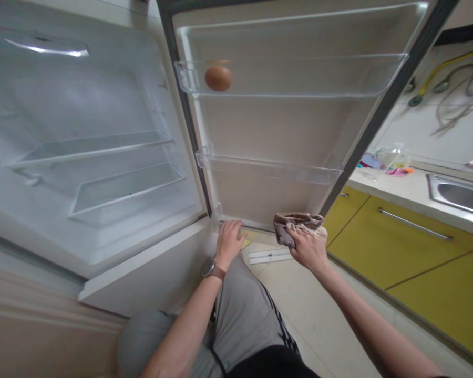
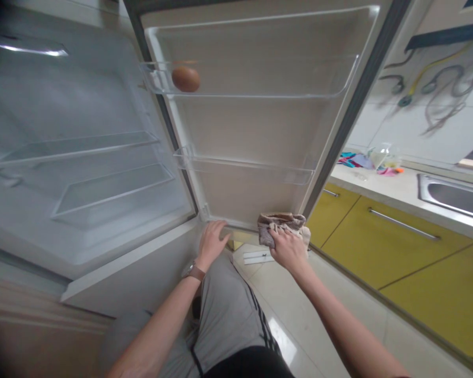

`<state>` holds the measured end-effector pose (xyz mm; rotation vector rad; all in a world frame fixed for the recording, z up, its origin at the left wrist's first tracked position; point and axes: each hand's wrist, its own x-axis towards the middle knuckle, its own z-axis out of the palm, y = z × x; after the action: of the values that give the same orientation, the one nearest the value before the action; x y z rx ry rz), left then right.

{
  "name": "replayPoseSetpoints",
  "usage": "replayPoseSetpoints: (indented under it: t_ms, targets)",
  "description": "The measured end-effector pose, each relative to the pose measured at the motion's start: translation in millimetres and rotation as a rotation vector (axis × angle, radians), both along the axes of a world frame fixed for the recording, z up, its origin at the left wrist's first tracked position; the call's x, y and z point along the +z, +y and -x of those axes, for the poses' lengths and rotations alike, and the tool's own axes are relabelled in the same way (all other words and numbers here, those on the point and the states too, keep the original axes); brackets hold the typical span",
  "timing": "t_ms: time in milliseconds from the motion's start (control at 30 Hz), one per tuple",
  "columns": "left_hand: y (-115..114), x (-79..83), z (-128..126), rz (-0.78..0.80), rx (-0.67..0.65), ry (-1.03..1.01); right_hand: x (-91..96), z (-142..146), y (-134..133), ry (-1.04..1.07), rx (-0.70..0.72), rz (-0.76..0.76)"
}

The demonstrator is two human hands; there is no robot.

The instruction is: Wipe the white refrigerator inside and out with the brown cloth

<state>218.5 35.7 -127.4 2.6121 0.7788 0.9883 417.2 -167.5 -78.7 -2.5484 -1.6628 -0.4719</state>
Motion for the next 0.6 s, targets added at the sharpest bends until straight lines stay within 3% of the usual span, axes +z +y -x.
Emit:
replayPoseSetpoints:
  t_ms: [167,300,467,600]
  targets:
    - [-9.6,-22.6,29.2,0.034,0.075,-0.119,28.2,-3.3,42.0,0.119,-0.087,0.172]
    - [-21.5,-37.5,39.6,0.049,0.019,-0.066,35.4,-15.8,87.1,0.303,-0.070,0.341]
    - [-37.8,-32.8,36.3,0.019,-0.069,-0.009,28.5,-13.8,147.3,0.473,0.043,0.537]
    - [-53.2,-26.7,25.9,-0.035,-0.254,0.078,19.6,17.3,196.3,0.558,0.100,0.610]
